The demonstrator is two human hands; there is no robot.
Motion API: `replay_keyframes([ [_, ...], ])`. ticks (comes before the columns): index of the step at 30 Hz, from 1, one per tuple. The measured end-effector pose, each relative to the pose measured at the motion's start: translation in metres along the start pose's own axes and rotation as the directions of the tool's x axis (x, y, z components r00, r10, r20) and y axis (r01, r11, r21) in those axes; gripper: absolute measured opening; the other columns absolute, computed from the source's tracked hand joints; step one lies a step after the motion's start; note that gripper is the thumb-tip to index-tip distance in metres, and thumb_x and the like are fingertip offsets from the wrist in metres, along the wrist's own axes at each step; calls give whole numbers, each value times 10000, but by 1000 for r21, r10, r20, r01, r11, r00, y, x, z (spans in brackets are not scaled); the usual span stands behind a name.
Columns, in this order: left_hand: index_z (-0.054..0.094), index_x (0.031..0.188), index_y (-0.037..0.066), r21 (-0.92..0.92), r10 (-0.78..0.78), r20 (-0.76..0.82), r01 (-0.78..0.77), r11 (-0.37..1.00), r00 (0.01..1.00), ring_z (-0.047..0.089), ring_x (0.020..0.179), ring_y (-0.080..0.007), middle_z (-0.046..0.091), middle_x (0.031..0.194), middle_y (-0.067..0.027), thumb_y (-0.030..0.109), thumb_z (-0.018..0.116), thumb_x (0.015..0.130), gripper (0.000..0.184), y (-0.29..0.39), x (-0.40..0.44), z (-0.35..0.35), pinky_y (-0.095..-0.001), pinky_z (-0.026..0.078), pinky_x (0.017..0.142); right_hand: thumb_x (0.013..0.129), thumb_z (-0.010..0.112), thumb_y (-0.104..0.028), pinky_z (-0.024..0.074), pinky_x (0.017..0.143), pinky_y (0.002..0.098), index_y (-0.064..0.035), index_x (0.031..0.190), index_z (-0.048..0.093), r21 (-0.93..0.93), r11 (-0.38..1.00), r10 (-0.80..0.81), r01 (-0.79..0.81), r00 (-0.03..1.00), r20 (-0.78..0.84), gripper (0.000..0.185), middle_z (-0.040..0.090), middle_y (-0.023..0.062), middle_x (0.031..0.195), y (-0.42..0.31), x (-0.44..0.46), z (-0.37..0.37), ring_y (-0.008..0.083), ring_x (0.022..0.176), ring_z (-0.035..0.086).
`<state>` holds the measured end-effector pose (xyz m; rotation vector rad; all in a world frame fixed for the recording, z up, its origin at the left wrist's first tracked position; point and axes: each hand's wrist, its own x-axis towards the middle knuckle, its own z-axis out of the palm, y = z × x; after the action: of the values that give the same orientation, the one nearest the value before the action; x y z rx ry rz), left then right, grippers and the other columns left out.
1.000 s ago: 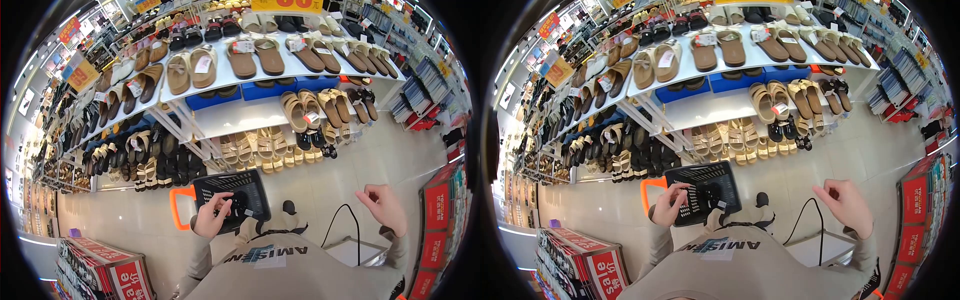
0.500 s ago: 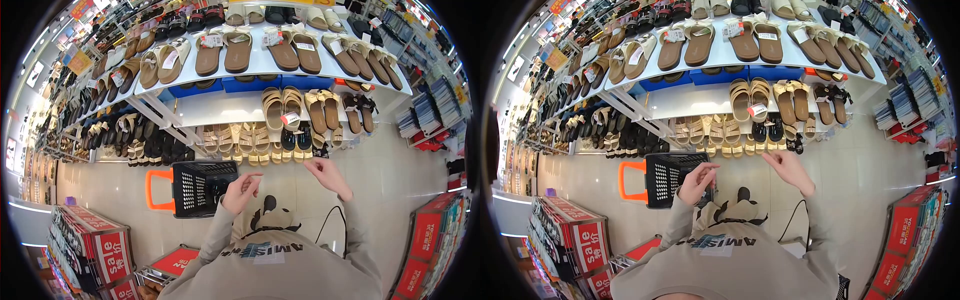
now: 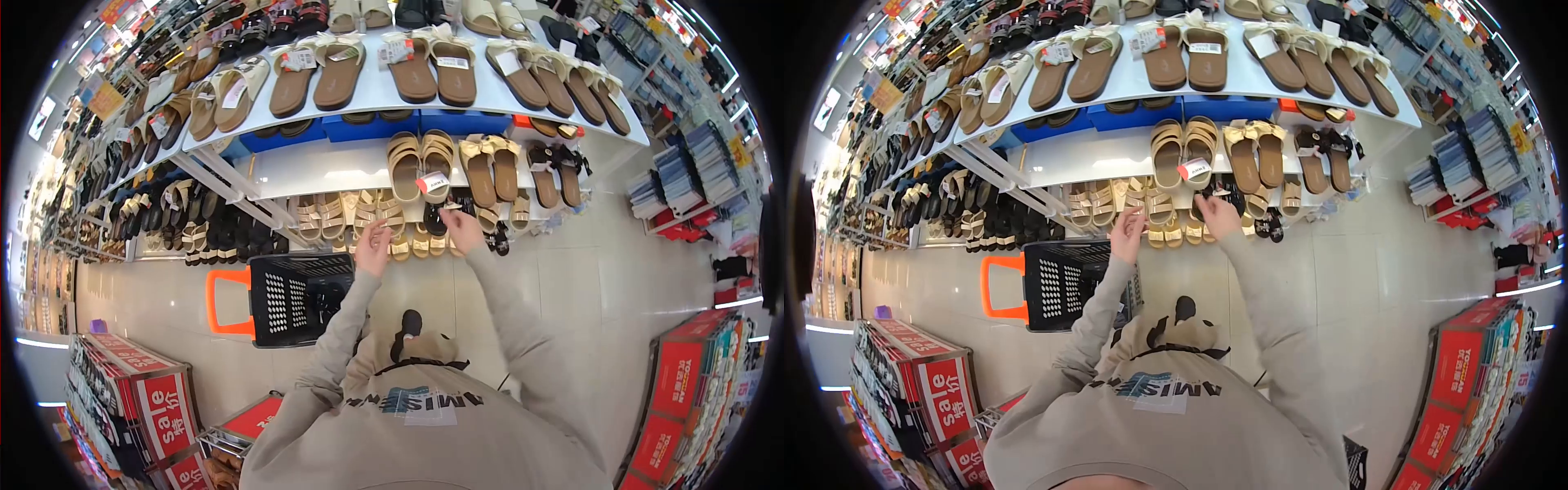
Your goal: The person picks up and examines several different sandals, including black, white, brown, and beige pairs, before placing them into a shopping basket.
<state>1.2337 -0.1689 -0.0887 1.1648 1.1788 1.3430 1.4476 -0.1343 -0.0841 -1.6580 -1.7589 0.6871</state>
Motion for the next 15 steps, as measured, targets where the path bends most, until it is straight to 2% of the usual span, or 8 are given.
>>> replay_keyframes([
  [1,476,1103,17,-6,-10,-14,10,1000,1000,543,735,-81,574,864,-44,115,535,864,265,-16,4,2,-193,443,670,864,488,-411,363,472,329,1,612,465,249,956,189,-154,974,-126,484,423,70,490,2,-6,0,158,487,482],
  [4,426,1169,27,-30,-102,-2,102,994,995,553,868,-134,566,1005,-72,218,583,841,411,-64,17,2,-253,451,754,846,511,-451,416,507,258,-27,626,482,431,772,467,-468,877,116,478,438,8,506,33,-33,34,114,503,488],
  [5,416,1168,21,-33,-280,-76,278,960,957,522,930,-144,552,1016,-84,240,608,822,453,-64,18,14,-264,419,808,846,511,-451,416,507,258,-27,626,482,431,772,464,-466,878,118,478,438,8,506,40,-33,40,114,503,488],
  [7,368,1200,2,-69,-562,-82,558,827,823,434,1087,-194,485,1117,-122,382,668,751,660,-67,33,20,-304,334,932,816,533,-491,449,576,275,-27,749,530,511,564,441,-648,760,477,469,519,32,617,47,-25,43,148,592,534],
  [8,368,1200,2,-68,-559,-88,555,829,824,434,1087,-194,485,1117,-122,382,668,751,660,-68,43,20,-304,334,932,816,533,-491,449,576,275,-27,749,530,512,565,436,-647,761,480,469,519,32,617,50,-16,45,148,592,534],
  [10,376,1209,11,-420,-767,33,705,571,641,421,1120,-213,448,1167,-128,455,678,710,733,-83,62,16,-300,310,958,791,545,-526,463,659,300,-14,955,516,636,296,512,-712,681,524,538,578,86,840,56,12,46,194,767,560],
  [11,385,1227,53,-492,-770,63,691,530,635,475,1002,-174,464,1101,-98,491,674,694,748,-92,74,17,-284,388,850,780,548,-537,461,762,336,-12,1148,413,640,250,449,-727,672,588,654,522,123,1096,62,26,47,229,965,516],
  [15,430,1151,76,-264,-760,-130,716,646,637,434,741,-83,447,923,-52,395,696,710,606,-97,115,30,-250,386,573,798,539,-503,429,881,358,-21,1262,314,685,248,445,-685,709,547,707,436,111,1227,60,63,47,232,1063,471],
])
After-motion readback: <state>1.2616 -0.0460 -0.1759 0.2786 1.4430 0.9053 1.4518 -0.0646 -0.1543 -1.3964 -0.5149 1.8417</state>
